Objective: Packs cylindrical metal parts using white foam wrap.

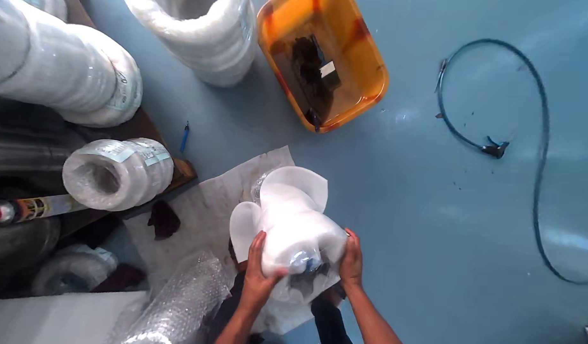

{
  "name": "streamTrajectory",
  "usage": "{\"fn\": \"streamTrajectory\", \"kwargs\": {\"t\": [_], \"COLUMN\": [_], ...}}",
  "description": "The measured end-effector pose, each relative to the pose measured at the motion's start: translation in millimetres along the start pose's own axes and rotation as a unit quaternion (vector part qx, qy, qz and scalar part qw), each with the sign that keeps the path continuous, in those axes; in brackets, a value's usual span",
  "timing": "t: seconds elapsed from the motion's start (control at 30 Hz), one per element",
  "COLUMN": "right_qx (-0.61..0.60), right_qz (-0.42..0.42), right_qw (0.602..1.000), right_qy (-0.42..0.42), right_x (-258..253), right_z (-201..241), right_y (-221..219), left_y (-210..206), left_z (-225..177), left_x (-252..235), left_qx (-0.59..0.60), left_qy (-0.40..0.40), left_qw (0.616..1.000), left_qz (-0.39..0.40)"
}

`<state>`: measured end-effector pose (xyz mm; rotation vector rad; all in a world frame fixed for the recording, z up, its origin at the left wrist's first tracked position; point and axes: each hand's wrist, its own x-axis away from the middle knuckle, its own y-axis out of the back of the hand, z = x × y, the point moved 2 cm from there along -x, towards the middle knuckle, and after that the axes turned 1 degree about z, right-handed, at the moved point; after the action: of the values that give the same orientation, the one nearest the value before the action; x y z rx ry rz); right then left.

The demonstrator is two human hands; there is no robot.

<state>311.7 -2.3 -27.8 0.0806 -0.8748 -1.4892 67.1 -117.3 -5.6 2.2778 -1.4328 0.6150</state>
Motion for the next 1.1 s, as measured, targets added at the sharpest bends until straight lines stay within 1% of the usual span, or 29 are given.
{"fn": "streamTrajectory", "kwargs": {"t": [0.03,0.07,0.1,0.13,0.17,0.2,0.23,0.27,0.3,0.33,0.37,0.4,0.47,0.53,0.57,0.63,0.7,0.77,0.83,0.97,1.03,1.1], "right_qx": [-0.061,-0.112,-0.141,-0.162,-0.179,-0.193,-0.206,-0.223,-0.242,-0.262,-0.278,-0.281,-0.282,-0.313,-0.319,-0.296,-0.237,-0.182,-0.167,-0.205,-0.21,-0.232], "right_qz": [0.001,-0.017,-0.034,-0.036,-0.028,-0.018,-0.008,-0.001,0.007,0.015,0.02,0.022,0.003,-0.017,-0.021,-0.022,-0.016,-0.005,0.003,0.039,0.039,0.025], "right_qw": [0.994,0.978,0.958,0.939,0.924,0.915,0.913,0.913,0.911,0.913,0.917,0.918,0.898,0.889,0.889,0.902,0.927,0.939,0.94,0.935,0.934,0.92], "right_qy": [-0.086,-0.176,-0.249,-0.301,-0.337,-0.355,-0.351,-0.342,-0.333,-0.312,-0.285,-0.28,-0.338,-0.333,-0.327,-0.313,-0.29,-0.293,-0.299,-0.288,-0.286,-0.315], "right_x": [-1,1,6,11,17,21,19,27,45,46,28,22,51,39,38,31,22,18,13,12,11,12], "right_z": [-5,-12,-20,-29,-41,-56,-76,-97,-115,-126,-135,-147,-176,-205,-217,-237,-263,-286,-300,-319,-319,-306], "right_y": [3,5,7,10,12,15,17,22,27,25,18,17,27,23,25,27,31,33,30,26,24,22], "left_y": [-2,-6,-15,-27,-37,-44,-53,-59,-60,-61,-68,-74,-76,-91,-96,-105,-116,-124,-128,-129,-128,-126], "left_z": [9,21,35,50,68,85,102,117,128,141,158,170,181,193,195,209,229,245,260,273,277,277], "left_x": [8,19,31,42,52,59,65,81,101,104,88,85,113,99,98,95,95,98,94,92,90,91], "left_qx": [0.077,0.178,0.269,0.34,0.388,0.399,0.395,0.376,0.341,0.319,0.308,0.296,0.28,0.315,0.318,0.312,0.308,0.307,0.309,0.295,0.289,0.268], "left_qy": [0.076,0.182,0.298,0.396,0.463,0.495,0.512,0.523,0.524,0.497,0.457,0.437,0.449,0.41,0.406,0.41,0.421,0.431,0.426,0.432,0.442,0.461], "left_qw": [0.994,0.965,0.909,0.843,0.787,0.764,0.755,0.753,0.765,0.792,0.821,0.836,0.833,0.842,0.844,0.845,0.841,0.835,0.836,0.838,0.837,0.836], "left_qz": [-0.016,-0.059,-0.109,-0.129,-0.123,-0.108,-0.109,-0.133,-0.154,-0.157,-0.148,-0.148,-0.163,-0.154,-0.148,-0.144,-0.14,-0.15,-0.155,-0.156,-0.141,-0.128]}}
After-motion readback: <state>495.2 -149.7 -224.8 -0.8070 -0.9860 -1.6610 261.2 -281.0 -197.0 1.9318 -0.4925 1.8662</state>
